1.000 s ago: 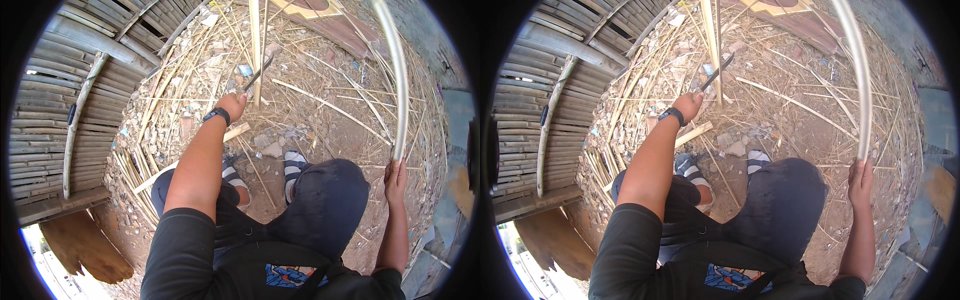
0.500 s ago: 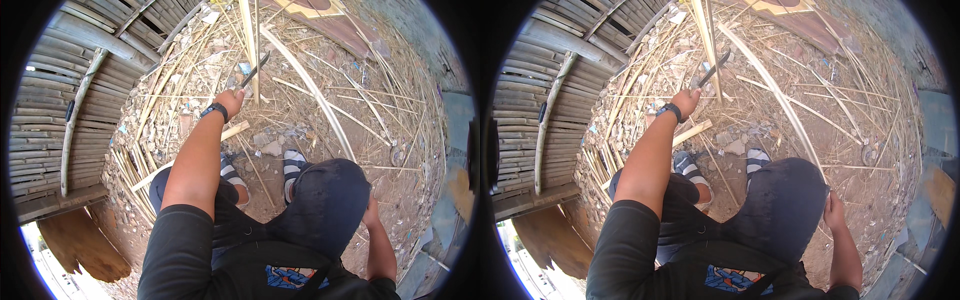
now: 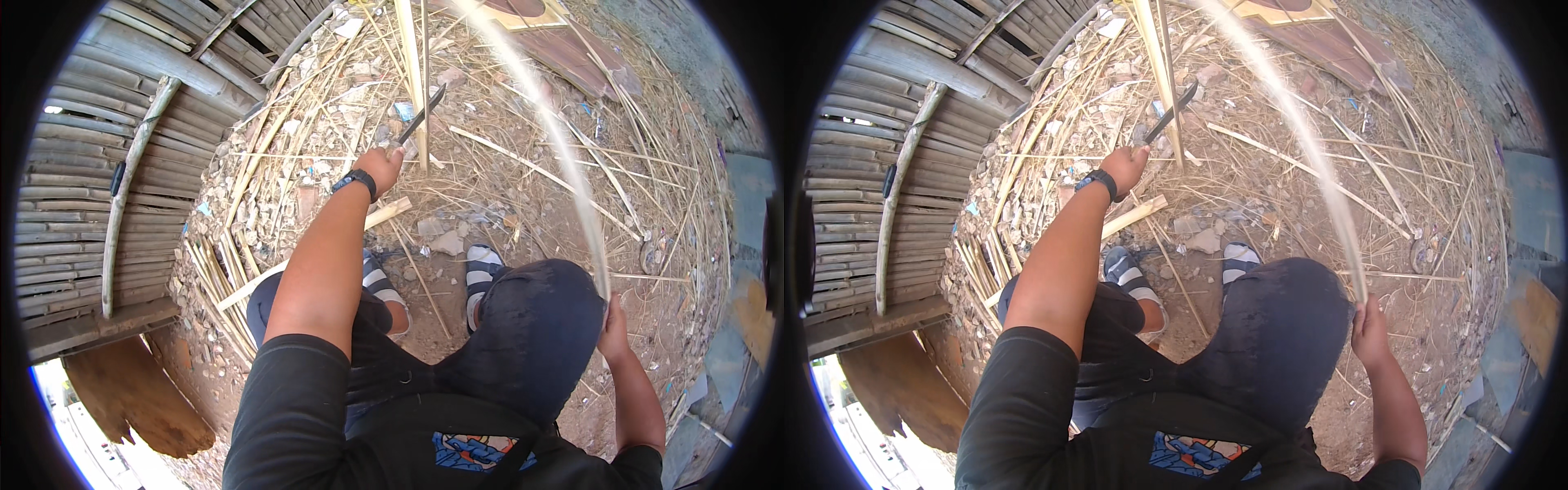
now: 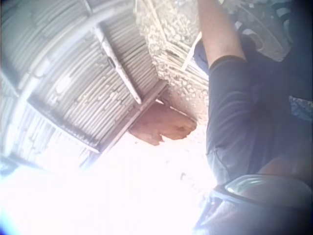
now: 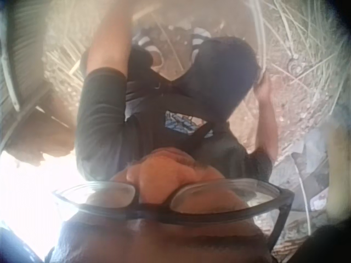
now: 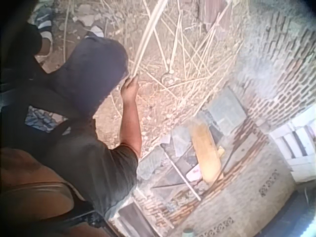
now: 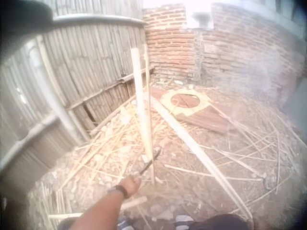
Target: The person sits on the ground and uses a machete to split a long bamboo stick into thin strips. They hold the bamboo with one hand and strike it with the machete to separate the pieces.
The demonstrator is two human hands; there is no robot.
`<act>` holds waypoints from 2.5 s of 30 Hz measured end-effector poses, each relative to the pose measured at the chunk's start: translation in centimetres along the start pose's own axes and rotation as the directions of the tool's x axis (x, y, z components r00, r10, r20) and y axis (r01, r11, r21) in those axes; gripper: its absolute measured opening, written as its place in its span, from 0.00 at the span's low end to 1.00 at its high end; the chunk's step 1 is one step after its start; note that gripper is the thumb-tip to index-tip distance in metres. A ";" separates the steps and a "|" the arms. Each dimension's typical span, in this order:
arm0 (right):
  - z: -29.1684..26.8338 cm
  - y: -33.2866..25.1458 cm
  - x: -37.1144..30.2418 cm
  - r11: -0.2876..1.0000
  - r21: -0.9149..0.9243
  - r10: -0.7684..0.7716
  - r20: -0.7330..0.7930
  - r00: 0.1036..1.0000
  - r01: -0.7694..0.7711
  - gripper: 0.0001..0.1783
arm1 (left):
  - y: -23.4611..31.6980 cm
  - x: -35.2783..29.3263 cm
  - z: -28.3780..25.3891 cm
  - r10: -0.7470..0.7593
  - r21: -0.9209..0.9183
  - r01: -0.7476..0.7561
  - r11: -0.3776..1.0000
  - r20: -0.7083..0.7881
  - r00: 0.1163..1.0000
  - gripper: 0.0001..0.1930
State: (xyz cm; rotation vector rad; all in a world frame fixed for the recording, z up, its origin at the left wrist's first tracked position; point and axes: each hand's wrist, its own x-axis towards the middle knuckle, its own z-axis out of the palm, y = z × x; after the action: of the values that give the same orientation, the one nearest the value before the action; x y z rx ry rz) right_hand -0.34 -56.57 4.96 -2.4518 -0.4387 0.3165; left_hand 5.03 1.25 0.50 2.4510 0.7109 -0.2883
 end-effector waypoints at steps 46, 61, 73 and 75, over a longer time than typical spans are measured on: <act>-2.6 -2.5 5.9 0.972 -0.232 -0.012 0.060 0.998 0.026 0.12 | 1.6 0.3 2.9 0.014 -0.036 -0.016 0.999 -0.065 0.998 0.34; -7.5 -7.9 6.8 0.894 0.443 0.113 -0.375 0.920 0.071 0.15 | 1.6 -0.1 2.8 0.006 -0.028 -0.007 1.000 -0.047 0.999 0.33; 1.6 7.1 -2.1 0.991 0.043 0.121 0.154 0.981 -0.129 0.10 | 2.1 0.5 3.0 0.028 -0.016 -0.028 0.999 -0.015 0.999 0.34; -0.3 2.9 0.3 0.993 0.034 0.110 0.129 0.986 -0.115 0.12 | 1.5 0.4 2.9 0.010 -0.015 -0.011 1.000 -0.021 1.000 0.34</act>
State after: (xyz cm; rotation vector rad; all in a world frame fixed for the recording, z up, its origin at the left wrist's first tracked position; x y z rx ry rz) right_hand 0.72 -58.78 3.42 -2.4297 -0.3438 0.5265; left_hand 6.00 -1.29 -1.36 2.4456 0.7060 -0.2531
